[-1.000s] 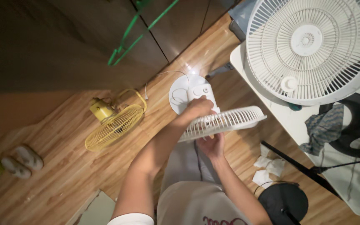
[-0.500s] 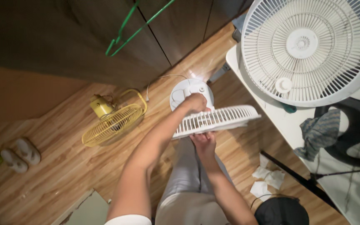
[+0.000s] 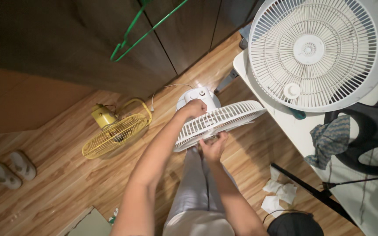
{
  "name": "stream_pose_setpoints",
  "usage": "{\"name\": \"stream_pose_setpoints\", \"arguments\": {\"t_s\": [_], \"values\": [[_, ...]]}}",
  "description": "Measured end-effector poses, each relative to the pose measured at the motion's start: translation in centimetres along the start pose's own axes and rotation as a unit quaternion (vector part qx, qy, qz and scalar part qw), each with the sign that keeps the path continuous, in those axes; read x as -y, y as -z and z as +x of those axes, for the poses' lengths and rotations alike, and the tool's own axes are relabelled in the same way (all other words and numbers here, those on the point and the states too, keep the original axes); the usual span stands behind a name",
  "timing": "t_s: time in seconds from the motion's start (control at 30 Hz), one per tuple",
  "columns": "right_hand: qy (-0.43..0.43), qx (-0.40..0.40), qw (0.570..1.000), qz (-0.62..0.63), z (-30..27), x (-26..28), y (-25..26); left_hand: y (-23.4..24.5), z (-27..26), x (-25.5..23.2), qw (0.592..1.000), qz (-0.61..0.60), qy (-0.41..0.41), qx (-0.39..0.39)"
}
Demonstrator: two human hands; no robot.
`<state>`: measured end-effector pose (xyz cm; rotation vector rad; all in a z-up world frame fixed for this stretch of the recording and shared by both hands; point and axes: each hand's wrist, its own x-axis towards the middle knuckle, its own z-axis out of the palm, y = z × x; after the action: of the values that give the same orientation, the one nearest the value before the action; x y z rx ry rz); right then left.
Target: The person reassembles a white electric fan by attaching the fan blade to the motor shaft, securing it with a nut, and then attaching the front grille. The person uses a screwdriver to tighten the nut and then places the fan on the floor.
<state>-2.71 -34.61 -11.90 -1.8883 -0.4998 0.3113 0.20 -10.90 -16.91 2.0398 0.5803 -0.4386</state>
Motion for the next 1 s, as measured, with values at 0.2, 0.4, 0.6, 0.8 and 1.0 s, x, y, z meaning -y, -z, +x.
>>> {"name": "stream_pose_setpoints", "arguments": {"t_s": [0.2,0.4,0.6,0.8,1.0], "values": [[0.195,-0.016,0.971,-0.135,1.6,0.3,0.4,-0.2,0.9,0.4,0.999,0.012,-0.030,-0.004],[-0.002,0.052,0.998,-0.029,1.8,-1.3,0.1,2.3,0.1,-0.5,0.996,0.023,-0.091,-0.010],[-0.137,0.021,0.970,0.198,1.4,-0.8,-0.1,1.7,0.6,-2.0,0.990,0.068,-0.122,0.012],[-0.051,0.079,0.989,0.116,1.9,1.2,2.2,4.8,-2.3,-4.7,0.998,0.025,-0.063,0.004],[0.072,0.219,0.940,-0.253,5.7,3.1,8.1,7.4,-18.5,-9.5,0.833,-0.090,-0.049,-0.544]]}}
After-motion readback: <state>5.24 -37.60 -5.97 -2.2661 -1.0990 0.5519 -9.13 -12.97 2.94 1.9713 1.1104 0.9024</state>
